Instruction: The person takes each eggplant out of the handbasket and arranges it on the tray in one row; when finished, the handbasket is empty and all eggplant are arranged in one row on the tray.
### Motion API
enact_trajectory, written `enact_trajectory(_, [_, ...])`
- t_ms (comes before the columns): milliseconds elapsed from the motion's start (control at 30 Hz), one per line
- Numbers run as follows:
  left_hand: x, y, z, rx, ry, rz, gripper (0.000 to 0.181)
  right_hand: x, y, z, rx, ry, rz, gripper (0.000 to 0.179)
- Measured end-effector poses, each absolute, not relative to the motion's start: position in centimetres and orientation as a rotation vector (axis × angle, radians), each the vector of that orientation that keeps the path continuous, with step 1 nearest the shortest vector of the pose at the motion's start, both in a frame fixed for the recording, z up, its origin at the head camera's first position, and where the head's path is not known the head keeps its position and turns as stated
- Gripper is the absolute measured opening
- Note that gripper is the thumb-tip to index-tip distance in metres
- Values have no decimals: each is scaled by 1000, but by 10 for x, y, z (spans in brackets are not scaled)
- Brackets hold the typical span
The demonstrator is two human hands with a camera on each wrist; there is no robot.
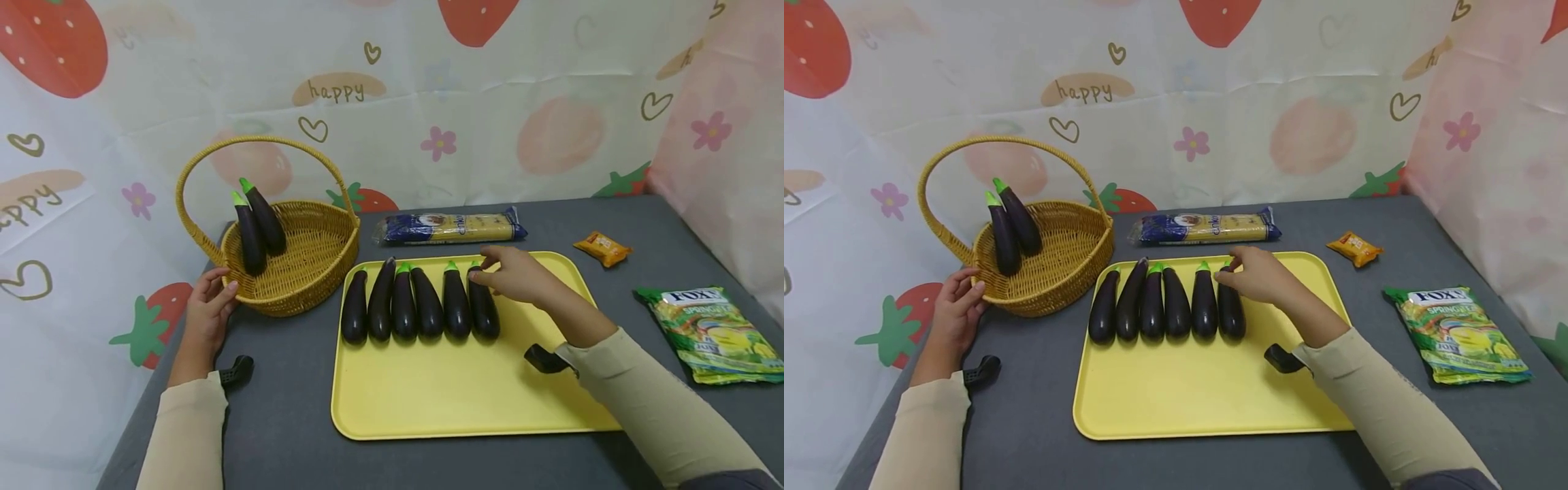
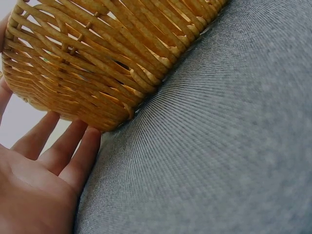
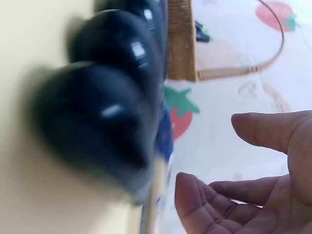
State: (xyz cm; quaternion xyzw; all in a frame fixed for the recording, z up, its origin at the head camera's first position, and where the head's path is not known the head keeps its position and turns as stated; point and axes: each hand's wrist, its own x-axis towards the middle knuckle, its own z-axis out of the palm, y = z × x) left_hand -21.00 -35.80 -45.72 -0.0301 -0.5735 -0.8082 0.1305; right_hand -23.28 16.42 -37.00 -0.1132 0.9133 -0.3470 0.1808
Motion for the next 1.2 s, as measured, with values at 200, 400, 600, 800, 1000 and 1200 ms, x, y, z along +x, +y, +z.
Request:
enact_trajectory(200, [-213,-360,-457,-98,-1657,-2359,27,-268,103,-347,-583,2642,-868,63])
enact_trajectory(400, [-215,-358,-457,-71,-1671,-2358,26,-292,19,-329,-813,2586,-929,55])
enact_trajectory(600, [-215,-355,-458,-96,-1676,-2356,25,-309,-66,-335,-871,2473,-981,55])
enact_trajectory(800, [-202,-360,-459,-7,-1665,-2330,24,-313,-143,-357,-674,2222,-1241,54])
enact_trajectory(1000, [-205,-360,-455,-23,-1725,-2305,24,-316,-182,-364,-522,2142,-1365,60])
enact_trajectory(1200, [-210,-359,-455,-40,-1702,-2313,24,-317,-198,-368,-455,2122,-1391,69])
